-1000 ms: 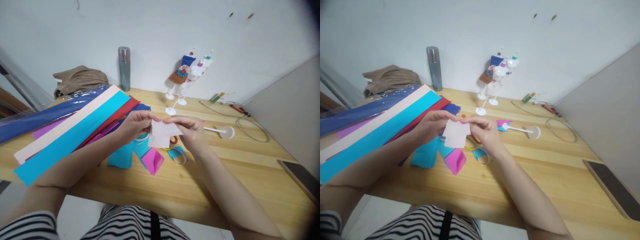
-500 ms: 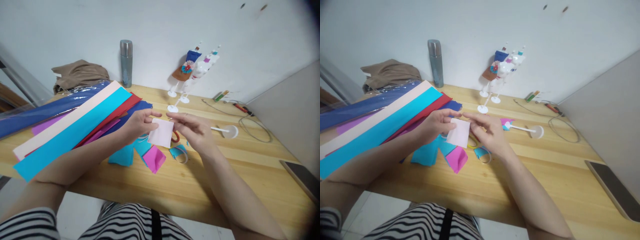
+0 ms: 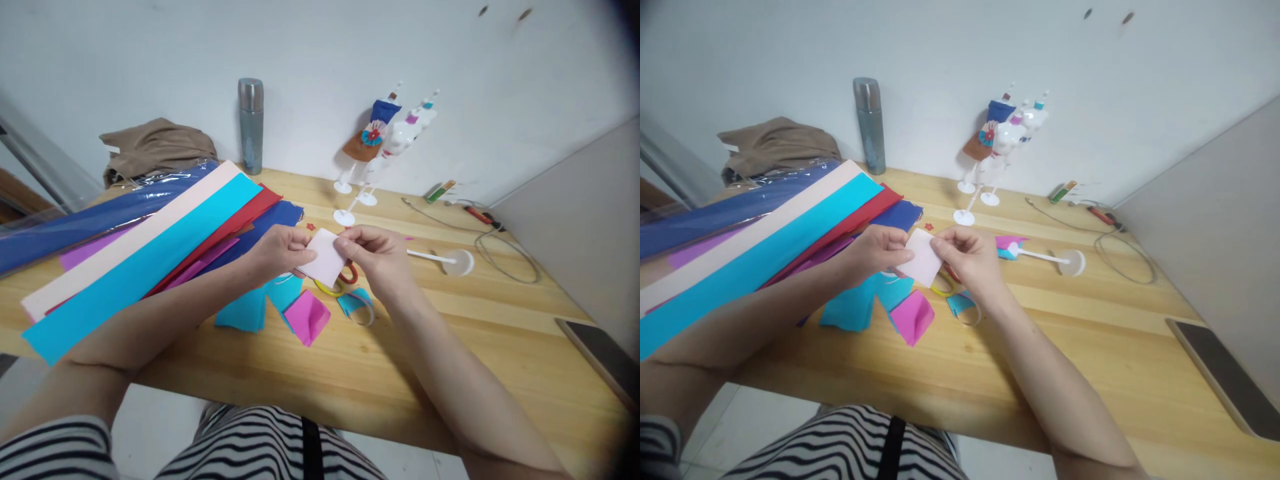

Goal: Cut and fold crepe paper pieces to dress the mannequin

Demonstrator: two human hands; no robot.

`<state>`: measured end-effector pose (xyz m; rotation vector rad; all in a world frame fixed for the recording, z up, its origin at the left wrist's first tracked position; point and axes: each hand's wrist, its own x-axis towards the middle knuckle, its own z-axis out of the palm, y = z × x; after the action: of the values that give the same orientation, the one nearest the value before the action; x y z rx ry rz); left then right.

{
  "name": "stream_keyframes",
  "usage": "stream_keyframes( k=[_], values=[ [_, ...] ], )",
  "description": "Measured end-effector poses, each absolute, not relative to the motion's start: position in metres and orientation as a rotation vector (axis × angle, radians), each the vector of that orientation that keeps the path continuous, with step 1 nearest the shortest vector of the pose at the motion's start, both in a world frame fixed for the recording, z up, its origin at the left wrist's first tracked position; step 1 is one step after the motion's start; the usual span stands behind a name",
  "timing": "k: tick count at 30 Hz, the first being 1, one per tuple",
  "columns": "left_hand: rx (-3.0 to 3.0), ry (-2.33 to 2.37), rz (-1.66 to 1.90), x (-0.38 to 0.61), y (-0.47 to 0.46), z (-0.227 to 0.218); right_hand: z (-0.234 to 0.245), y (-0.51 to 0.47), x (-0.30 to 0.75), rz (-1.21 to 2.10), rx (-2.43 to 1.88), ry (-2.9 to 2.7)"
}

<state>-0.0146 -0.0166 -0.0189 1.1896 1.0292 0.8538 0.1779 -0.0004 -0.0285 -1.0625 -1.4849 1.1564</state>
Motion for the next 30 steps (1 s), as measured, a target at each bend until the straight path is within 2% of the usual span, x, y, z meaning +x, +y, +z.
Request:
stream_keyframes(
  k=[6,15,30],
  values=[
    [1.145,1.208,0.947,-0.0168,-0.0128,-0.0096,-0.0288,0.0052,0.1816,1.226,-1.064,-1.504],
    [1.173,1.164,0.958,-0.0141,-0.0146,-0.0160,-0.0335,0.0045,0.1766,1.210,-1.099,-1.285],
    [1.131,1.171,0.989,-0.0159,-0.0130,-0.0140,-0.0337,0.0043,0.1768,1.319,-1.070,-1.292]
  ],
)
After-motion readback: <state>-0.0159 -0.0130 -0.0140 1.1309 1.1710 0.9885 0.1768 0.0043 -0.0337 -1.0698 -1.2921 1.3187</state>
